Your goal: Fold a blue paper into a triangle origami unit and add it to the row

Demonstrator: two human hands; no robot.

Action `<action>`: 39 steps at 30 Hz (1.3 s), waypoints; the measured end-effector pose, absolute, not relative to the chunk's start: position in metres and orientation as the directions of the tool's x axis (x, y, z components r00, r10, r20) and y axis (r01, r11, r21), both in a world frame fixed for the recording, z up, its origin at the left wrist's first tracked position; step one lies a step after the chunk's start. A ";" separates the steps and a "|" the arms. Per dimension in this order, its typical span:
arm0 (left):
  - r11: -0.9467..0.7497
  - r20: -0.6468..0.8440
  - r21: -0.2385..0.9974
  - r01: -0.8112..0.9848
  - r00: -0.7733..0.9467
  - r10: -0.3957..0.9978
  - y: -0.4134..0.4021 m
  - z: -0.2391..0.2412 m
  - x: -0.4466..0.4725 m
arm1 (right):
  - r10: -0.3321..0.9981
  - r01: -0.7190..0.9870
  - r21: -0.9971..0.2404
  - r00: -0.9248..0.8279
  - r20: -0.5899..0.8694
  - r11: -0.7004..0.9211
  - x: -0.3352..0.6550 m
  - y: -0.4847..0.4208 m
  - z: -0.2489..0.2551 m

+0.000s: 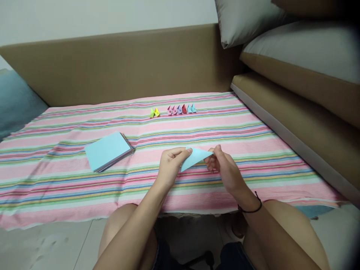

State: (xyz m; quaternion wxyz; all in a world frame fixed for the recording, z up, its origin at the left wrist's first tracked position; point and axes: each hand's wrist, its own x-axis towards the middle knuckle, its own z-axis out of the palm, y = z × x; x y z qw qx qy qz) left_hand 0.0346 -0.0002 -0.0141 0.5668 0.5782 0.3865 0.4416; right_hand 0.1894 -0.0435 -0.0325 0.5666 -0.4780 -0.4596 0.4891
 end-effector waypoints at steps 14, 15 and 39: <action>-0.139 0.137 0.990 -0.021 0.372 0.918 0.003 -0.019 0.033 | 0.991 0.063 -0.991 0.052 0.123 0.119 0.174 -0.036 -0.039; -0.170 0.155 0.985 0.005 0.386 0.909 0.004 -0.019 0.032 | 0.989 0.071 -0.989 0.057 0.134 0.130 0.175 -0.035 -0.039; -0.127 0.153 0.987 -0.098 0.329 0.932 0.012 -0.011 0.009 | 0.929 0.210 -0.905 -0.046 0.368 0.369 0.177 -0.019 -0.022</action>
